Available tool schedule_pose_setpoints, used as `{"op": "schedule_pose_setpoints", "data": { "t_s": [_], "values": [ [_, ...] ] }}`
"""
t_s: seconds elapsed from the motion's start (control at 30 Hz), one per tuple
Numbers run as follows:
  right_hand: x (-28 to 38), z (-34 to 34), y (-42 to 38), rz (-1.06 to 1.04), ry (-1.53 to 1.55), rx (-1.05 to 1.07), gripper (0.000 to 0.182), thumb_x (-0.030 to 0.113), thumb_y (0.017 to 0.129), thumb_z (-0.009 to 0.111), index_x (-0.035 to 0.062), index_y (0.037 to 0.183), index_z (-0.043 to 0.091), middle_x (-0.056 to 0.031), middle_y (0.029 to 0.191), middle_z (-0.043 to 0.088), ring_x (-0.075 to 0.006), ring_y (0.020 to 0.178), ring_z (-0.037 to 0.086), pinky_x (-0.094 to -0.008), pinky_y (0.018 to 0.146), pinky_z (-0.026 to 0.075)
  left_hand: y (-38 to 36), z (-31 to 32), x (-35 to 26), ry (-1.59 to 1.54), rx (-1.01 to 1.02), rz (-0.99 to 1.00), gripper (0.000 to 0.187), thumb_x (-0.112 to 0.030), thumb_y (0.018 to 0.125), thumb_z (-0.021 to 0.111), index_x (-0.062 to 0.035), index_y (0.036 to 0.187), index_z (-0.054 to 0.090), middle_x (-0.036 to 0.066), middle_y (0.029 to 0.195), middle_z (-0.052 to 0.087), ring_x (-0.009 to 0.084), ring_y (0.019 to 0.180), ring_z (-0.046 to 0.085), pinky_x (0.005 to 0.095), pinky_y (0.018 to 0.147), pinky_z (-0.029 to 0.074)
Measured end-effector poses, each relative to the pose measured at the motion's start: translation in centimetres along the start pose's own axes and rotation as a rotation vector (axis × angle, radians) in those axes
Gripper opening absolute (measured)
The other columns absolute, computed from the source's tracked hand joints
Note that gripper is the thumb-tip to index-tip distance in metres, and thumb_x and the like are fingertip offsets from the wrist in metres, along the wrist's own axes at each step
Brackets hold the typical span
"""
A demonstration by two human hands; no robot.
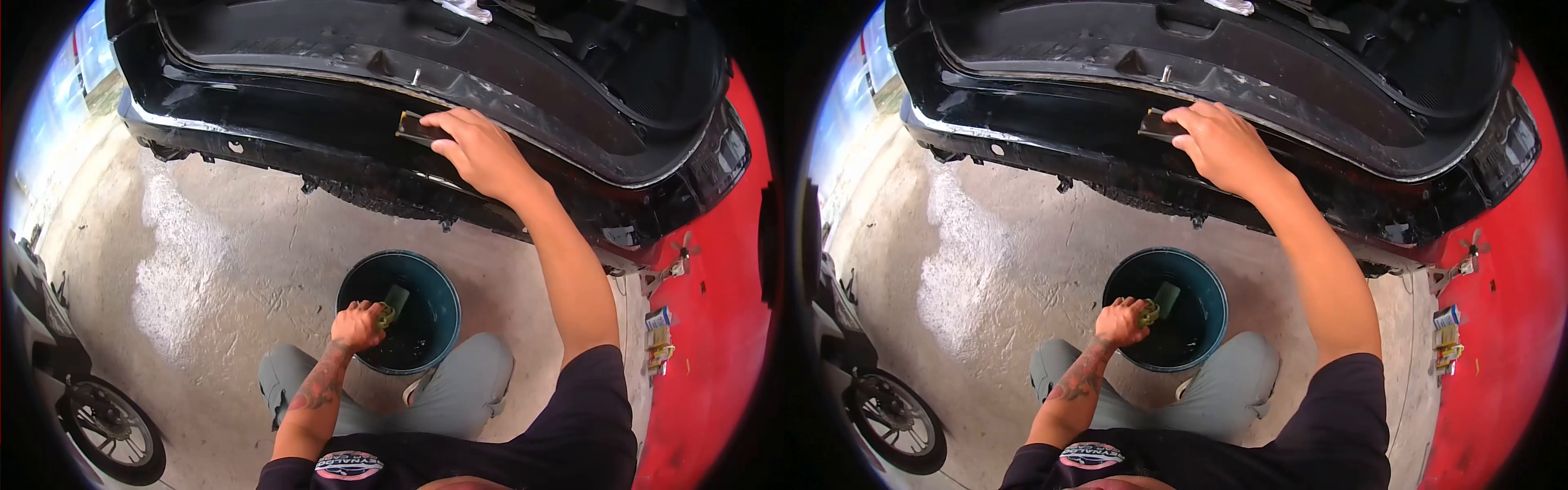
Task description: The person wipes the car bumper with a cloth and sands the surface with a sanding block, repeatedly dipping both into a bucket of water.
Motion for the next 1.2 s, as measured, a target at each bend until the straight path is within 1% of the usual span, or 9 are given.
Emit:
{"op": "schedule_pose_setpoints", "data": {
  "t_s": [0.1,0.23,0.33,0.37,0.47,0.63,0.77,1.0,1.2],
  "values": [
    [0.4,0.0,-0.2,-0.015,-0.004,-0.008,0.032,0.015,0.098,0.068,0.0073,0.129,0.067,-0.0153,0.118,0.068,-0.0378,0.116,0.062,-0.0477,0.101,0.050,-0.1,0.1,0.2,-0.005,-0.007,0.004,0.059,-0.034,0.074,0.079,-0.0184,0.129,0.066,0.010,0.116,0.069,0.0356,0.112,0.068,0.0474,0.091,0.060],
    [2.0,-1.4,-2.0,0.131,0.123,0.168,0.031,0.016,0.098,0.069,0.0084,0.128,0.067,-0.0158,0.120,0.067,-0.0374,0.116,0.062,-0.0489,0.101,0.050,0.1,0.2,0.3,-0.018,-0.017,0.006,0.057,-0.034,0.075,0.079,-0.0181,0.129,0.066,0.010,0.116,0.069,0.0355,0.112,0.068,0.0479,0.090,0.060],
    [0.6,-0.2,0.1,0.029,0.035,0.025,0.032,0.016,0.098,0.068,0.0078,0.129,0.067,-0.0155,0.121,0.068,-0.0370,0.118,0.062,-0.0485,0.101,0.050,0.1,0.4,0.3,0.016,0.023,-0.007,0.058,-0.034,0.076,0.081,-0.0180,0.130,0.066,0.010,0.118,0.069,0.0343,0.114,0.067,0.0476,0.092,0.060],
    [0.2,0.2,1.0,0.086,0.050,0.051,0.032,0.016,0.099,0.066,0.0075,0.130,0.065,-0.0163,0.122,0.067,-0.0375,0.120,0.062,-0.0477,0.102,0.050,0.0,0.1,0.3,0.002,0.018,0.003,0.056,-0.034,0.076,0.081,-0.0177,0.128,0.066,0.011,0.119,0.069,0.0346,0.114,0.067,0.0482,0.092,0.060],
    [0.5,0.4,0.6,0.010,0.009,-0.017,0.033,0.016,0.100,0.064,0.0075,0.132,0.064,-0.0172,0.124,0.066,-0.0384,0.122,0.061,-0.0471,0.103,0.049,-0.2,-0.7,-0.3,-0.009,0.023,0.021,0.054,-0.034,0.077,0.080,-0.0166,0.126,0.066,0.011,0.121,0.069,0.0349,0.115,0.067,0.0480,0.092,0.059],
    [3.3,-1.3,-1.8,0.091,0.202,0.114,0.034,0.013,0.097,0.062,0.0060,0.131,0.064,-0.0171,0.124,0.066,-0.0388,0.120,0.061,-0.0439,0.104,0.048,0.1,0.2,0.0,0.007,0.041,-0.019,0.059,-0.034,0.075,0.081,-0.0166,0.130,0.067,0.011,0.121,0.069,0.0345,0.116,0.067,0.0464,0.094,0.059],
    [1.6,0.6,1.1,0.082,0.111,-0.041,0.033,0.010,0.097,0.062,0.0040,0.129,0.064,-0.0175,0.123,0.066,-0.0386,0.120,0.061,-0.0443,0.103,0.048,-0.5,-0.3,0.0,-0.033,0.000,-0.031,0.056,-0.033,0.074,0.080,-0.0172,0.127,0.068,0.010,0.117,0.070,0.0352,0.113,0.067,0.0473,0.092,0.059],
    [3.9,-1.4,-3.2,0.018,0.191,0.056,0.033,0.014,0.096,0.067,0.0056,0.128,0.066,-0.0157,0.123,0.066,-0.0372,0.119,0.061,-0.0446,0.103,0.049,0.0,-0.3,0.0,0.006,0.061,-0.030,0.060,-0.035,0.074,0.081,-0.0185,0.130,0.067,0.011,0.124,0.069,0.0344,0.118,0.066,0.0465,0.095,0.059],
    [0.9,0.7,1.0,0.076,0.110,0.015,0.034,0.017,0.098,0.067,0.0083,0.131,0.066,-0.0146,0.125,0.066,-0.0360,0.122,0.061,-0.0447,0.104,0.049,0.1,0.2,0.2,0.016,0.044,-0.025,0.060,-0.035,0.075,0.079,-0.0198,0.131,0.066,0.010,0.121,0.068,0.0343,0.115,0.066,0.0472,0.093,0.060]
  ]
}}
Point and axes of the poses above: each hand's wrist, its own y-axis towards the middle knuckle, its own z-axis out of the palm, x = y × z, the point moved 6 cm from there along y, towards the middle knuckle
